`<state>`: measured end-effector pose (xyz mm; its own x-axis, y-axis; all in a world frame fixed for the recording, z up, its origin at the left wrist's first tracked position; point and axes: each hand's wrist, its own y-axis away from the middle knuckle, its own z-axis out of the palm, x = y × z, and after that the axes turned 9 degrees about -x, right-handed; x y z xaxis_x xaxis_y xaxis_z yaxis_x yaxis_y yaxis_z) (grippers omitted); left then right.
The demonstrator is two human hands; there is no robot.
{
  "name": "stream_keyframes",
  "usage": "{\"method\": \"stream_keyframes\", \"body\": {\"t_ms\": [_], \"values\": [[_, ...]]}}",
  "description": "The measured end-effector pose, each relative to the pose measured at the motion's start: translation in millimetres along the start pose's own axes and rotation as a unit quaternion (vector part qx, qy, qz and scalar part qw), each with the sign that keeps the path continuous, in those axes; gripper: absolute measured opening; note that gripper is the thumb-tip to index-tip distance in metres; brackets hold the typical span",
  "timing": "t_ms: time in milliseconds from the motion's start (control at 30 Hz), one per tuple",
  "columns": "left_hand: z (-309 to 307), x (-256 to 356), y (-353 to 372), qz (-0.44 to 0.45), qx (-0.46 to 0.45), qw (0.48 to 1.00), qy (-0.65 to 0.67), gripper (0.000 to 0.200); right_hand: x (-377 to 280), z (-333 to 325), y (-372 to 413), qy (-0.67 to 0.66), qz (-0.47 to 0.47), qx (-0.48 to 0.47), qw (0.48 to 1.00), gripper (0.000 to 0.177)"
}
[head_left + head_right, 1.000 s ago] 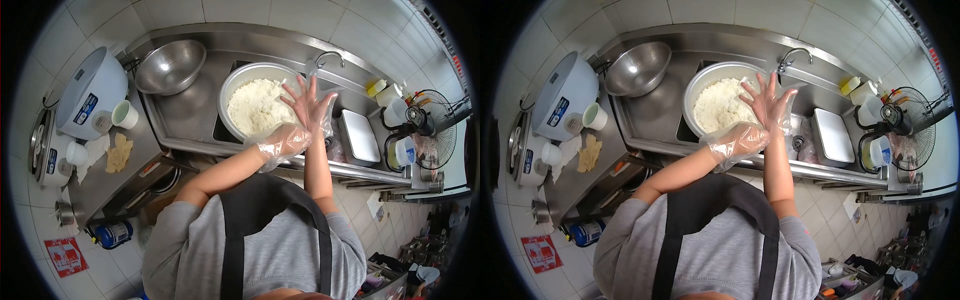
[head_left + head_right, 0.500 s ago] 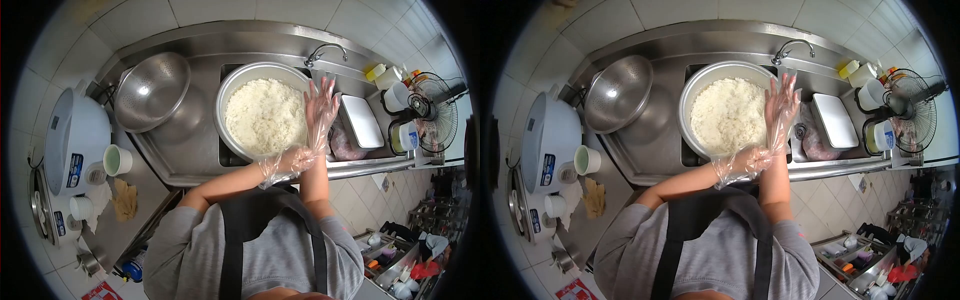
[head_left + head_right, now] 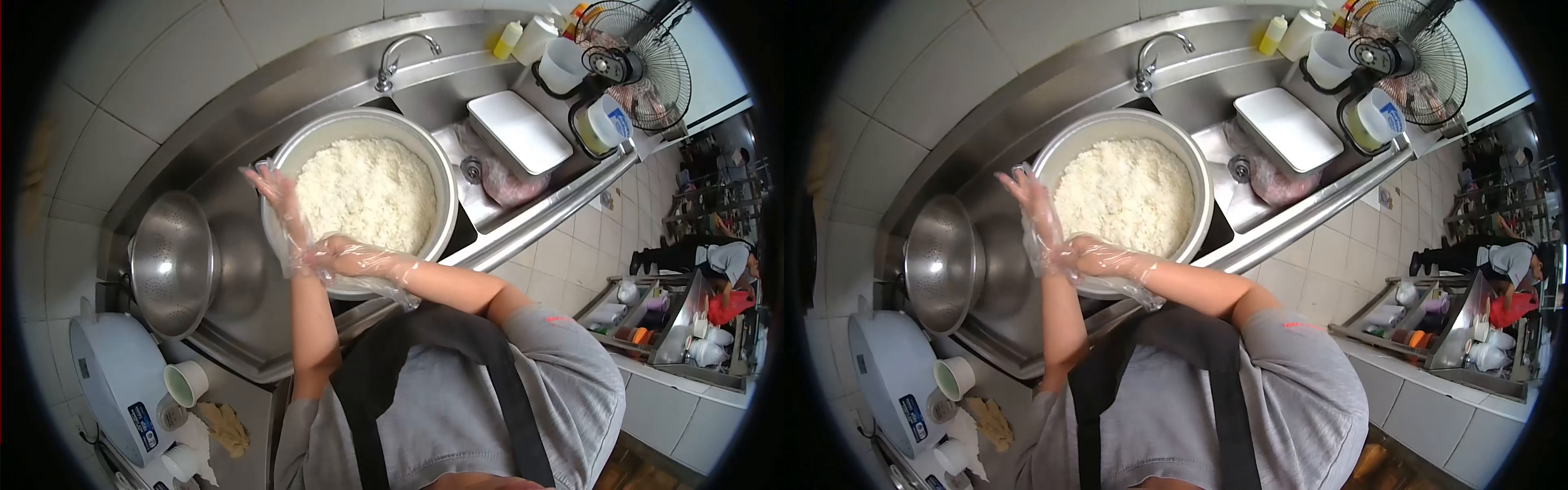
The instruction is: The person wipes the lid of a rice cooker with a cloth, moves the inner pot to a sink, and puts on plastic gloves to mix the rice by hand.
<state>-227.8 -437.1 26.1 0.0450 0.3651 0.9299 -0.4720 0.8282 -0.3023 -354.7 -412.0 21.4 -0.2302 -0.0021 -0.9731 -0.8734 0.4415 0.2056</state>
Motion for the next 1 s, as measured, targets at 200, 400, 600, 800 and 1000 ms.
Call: {"method": "stream_keyframes", "body": {"t_ms": [200,400,600,800,1000], "values": [[-74.4,-190.1,43.9,-0.353,0.086,0.842,-0.400,0.071,65.6,-84.0,-48.9,0.468,0.025,-0.186,0.864,0.045],[-63.1,-134.1,23.8,-0.456,0.000,0.711,-0.536,0.063,134.3,-218.3,-98.0,0.431,0.309,0.040,0.847,0.058],[-108.0,-163.6,16.5,-0.483,0.001,0.802,-0.352,0.075,126.0,-232.5,-115.8,0.307,0.353,0.013,0.883,0.066],[-123.0,-214.5,8.3,-0.460,0.084,0.876,-0.114,0.071,136.6,-227.2,-136.7,-0.188,0.244,0.084,0.948,0.071],[-123.3,-236.3,-26.5,-0.373,0.052,0.913,0.157,0.075,213.8,-245.3,-192.3,-0.275,0.137,0.036,0.951,0.078]]}}
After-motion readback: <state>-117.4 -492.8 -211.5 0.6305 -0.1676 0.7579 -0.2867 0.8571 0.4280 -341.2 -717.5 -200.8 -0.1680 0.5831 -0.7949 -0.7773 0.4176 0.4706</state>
